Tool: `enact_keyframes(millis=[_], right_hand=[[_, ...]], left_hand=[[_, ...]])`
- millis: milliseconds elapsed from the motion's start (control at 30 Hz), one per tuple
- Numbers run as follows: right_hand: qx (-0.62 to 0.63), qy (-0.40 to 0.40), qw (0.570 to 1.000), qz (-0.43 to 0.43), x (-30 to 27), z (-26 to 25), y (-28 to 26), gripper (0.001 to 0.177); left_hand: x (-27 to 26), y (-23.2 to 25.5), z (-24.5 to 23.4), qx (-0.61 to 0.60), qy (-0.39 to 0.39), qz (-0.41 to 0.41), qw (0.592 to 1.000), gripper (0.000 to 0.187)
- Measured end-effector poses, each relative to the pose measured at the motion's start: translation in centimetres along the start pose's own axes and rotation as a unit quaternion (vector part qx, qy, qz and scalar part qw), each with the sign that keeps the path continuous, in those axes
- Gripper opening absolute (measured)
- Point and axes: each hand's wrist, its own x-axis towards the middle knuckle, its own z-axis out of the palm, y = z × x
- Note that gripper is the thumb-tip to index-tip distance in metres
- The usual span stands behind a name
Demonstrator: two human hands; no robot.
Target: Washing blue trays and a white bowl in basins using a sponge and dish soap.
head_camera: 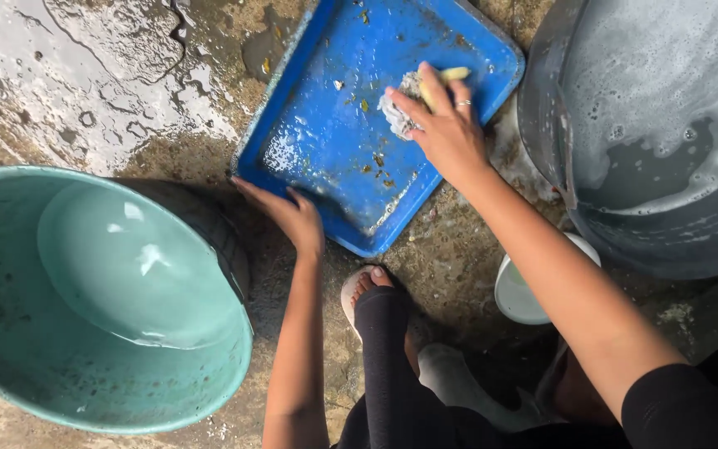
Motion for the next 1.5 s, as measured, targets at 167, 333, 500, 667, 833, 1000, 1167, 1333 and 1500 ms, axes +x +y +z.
enact_keyframes(millis=[167, 333, 500, 667, 833, 1000, 1167, 1333, 1500], right_hand=[[0.078, -0.018, 0.995, 0.051, -0.3, 6.5, 0.8, 0.049], [0.186, -0.028, 0.982, -0.023, -4.9, 8.5, -5.7, 0.017], [0.022, -0.066, 0.997, -0.03, -1.7, 7.0, 0.3, 0.019], [0.02, -0.075, 0.994, 0.077, -0.8, 9.9, -3.5, 0.015], [-0.052, -0.092, 0.988, -0.109, -4.0, 9.8, -0.2, 0.027], [-0.107, 0.013, 0.994, 0.021, 4.6, 8.3, -0.1, 0.026], [0.116, -0.082, 0.989, 0.029, 2.2, 11.1, -6.0, 0.017], [0.242, -0.135, 0.882, 0.38, 2.9, 2.7, -6.7, 0.028], [-0.075, 0.152, 0.985, 0.024, 9.8, 9.8, 3.7, 0.028]], left_hand=[[-0.7, 0.9, 0.1, -0.036, -0.002, -0.03, 0.999, 0.091], [-0.7, -0.6, 0.8, -0.049, 0.032, -0.029, 0.998, 0.094], [0.2, -0.1, 0.6, -0.043, 0.012, -0.028, 0.999, 0.095], [-0.1, 0.4, -0.1, -0.058, 0.007, -0.007, 0.998, 0.095], [0.6, 0.5, -1.0, -0.061, -0.012, -0.03, 0.998, 0.093], [-2.0, 0.4, -0.6, -0.051, -0.032, -0.044, 0.997, 0.091], [-0.6, 1.2, -0.5, -0.048, -0.001, -0.048, 0.998, 0.09], [0.1, 1.2, -0.3, -0.051, -0.012, -0.108, 0.993, 0.087], [-2.1, 1.0, -0.3, -0.018, -0.026, -0.082, 0.996, 0.088]])
